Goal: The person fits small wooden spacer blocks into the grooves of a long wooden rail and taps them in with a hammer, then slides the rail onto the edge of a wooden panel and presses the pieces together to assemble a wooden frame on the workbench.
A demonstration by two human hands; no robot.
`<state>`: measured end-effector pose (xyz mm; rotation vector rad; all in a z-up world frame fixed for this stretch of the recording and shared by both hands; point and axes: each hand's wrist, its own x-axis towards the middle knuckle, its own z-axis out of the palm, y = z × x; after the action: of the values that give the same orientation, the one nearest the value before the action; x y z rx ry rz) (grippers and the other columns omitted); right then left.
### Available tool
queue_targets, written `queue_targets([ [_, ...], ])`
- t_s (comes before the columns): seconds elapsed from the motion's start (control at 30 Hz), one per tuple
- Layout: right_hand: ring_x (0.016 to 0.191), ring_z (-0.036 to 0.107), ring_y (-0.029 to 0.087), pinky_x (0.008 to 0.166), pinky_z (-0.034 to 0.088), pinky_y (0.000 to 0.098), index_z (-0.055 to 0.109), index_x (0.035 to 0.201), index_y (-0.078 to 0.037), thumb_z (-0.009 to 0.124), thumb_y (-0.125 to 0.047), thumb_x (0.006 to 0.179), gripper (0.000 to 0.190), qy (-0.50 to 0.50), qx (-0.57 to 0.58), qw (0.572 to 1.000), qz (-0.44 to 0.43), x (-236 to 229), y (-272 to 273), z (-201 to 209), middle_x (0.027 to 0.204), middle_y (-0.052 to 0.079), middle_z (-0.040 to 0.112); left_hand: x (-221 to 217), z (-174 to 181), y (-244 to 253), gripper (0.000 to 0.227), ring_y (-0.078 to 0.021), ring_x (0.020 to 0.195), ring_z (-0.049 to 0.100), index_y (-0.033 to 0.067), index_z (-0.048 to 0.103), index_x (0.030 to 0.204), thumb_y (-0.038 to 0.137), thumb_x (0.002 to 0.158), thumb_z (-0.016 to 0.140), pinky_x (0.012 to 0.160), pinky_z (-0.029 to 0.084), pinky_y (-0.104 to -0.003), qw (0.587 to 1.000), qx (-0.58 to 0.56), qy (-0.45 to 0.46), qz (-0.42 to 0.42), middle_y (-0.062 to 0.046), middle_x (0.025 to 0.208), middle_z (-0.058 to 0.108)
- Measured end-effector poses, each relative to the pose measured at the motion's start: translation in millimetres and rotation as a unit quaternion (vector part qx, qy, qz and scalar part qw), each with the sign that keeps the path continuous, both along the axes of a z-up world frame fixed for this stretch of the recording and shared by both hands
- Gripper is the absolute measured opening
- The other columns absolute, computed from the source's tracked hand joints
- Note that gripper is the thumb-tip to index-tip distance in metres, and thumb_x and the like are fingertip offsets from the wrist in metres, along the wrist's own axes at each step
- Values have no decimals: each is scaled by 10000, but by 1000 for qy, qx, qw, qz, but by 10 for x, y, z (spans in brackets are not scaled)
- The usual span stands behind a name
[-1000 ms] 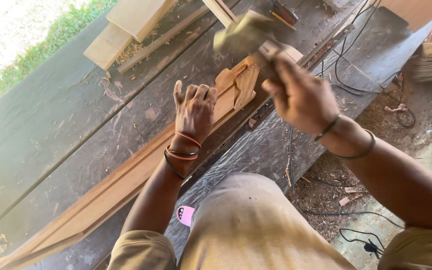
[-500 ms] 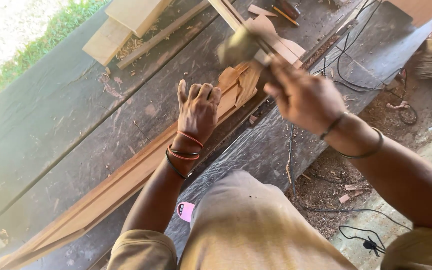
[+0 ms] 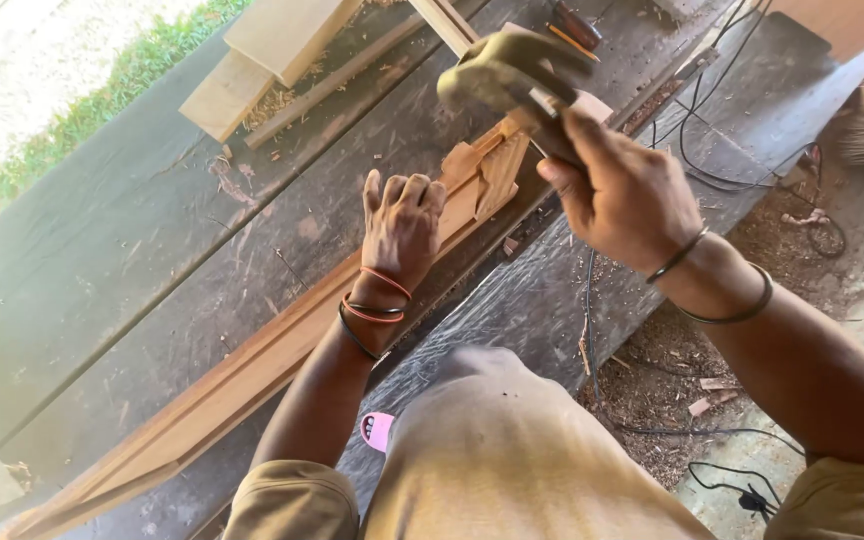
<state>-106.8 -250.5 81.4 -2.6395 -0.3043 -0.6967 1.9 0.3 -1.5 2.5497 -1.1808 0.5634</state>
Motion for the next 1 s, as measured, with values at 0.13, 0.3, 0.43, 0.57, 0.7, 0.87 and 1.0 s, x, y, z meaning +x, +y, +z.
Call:
queue_targets([
  [0.13,621,704,336,515,564,465,553,1373,-33,628,-270,1024,429,123,-15,992,-17,42,143,-93,802,179,718,-36,11,9,163,-258,1057,580,129,632,1068,94,913,596,1154,305,-585,1000,-10,-7,-4,-37,1064,612],
  [0.3,684,707,346,568,563,459,560,1338,-50,633,-277,1055,371,82,83,993,-25,-49,118,-311,860,171,720,-56,42,52,143,-269,1027,586,125,608,1034,76,900,613,1093,370,-535,1000,-18,3,-9,-49,1050,612],
  [0.43,624,685,170,562,580,331,540,1209,-64,577,-271,1105,234,57,213,974,-45,-251,-103,-1102,813,69,684,-17,57,41,45,-306,951,625,95,574,1008,120,977,595,866,500,-455,993,-101,60,-17,-91,1022,633],
  [0.57,704,639,94,607,575,282,502,1269,-48,534,-208,1070,257,96,573,814,-23,-616,-28,-1249,889,21,658,-33,117,-2,105,-340,883,653,85,559,1024,181,1066,561,733,529,-453,980,-173,95,22,-117,973,646],
  [0.7,559,572,105,509,494,260,527,1123,-41,553,-190,1062,163,163,642,733,-153,-890,-215,-1544,762,26,620,-35,149,-103,132,-382,820,675,88,524,1065,219,1079,531,647,515,-499,972,-171,120,107,-139,921,679],
  [0.87,550,553,120,489,477,291,522,1062,3,736,-200,950,315,227,595,727,-256,-1069,-356,-1757,744,34,594,-34,170,-164,161,-402,742,688,82,479,1093,240,1080,509,603,501,-541,965,-112,160,176,-149,811,695],
  [1.0,562,595,107,500,523,275,575,1019,-48,796,-223,866,321,328,505,756,-257,-908,-461,-1503,735,28,618,-26,236,-170,163,-417,714,687,73,470,1094,233,1072,495,594,509,-550,962,-77,175,195,-172,763,689],
])
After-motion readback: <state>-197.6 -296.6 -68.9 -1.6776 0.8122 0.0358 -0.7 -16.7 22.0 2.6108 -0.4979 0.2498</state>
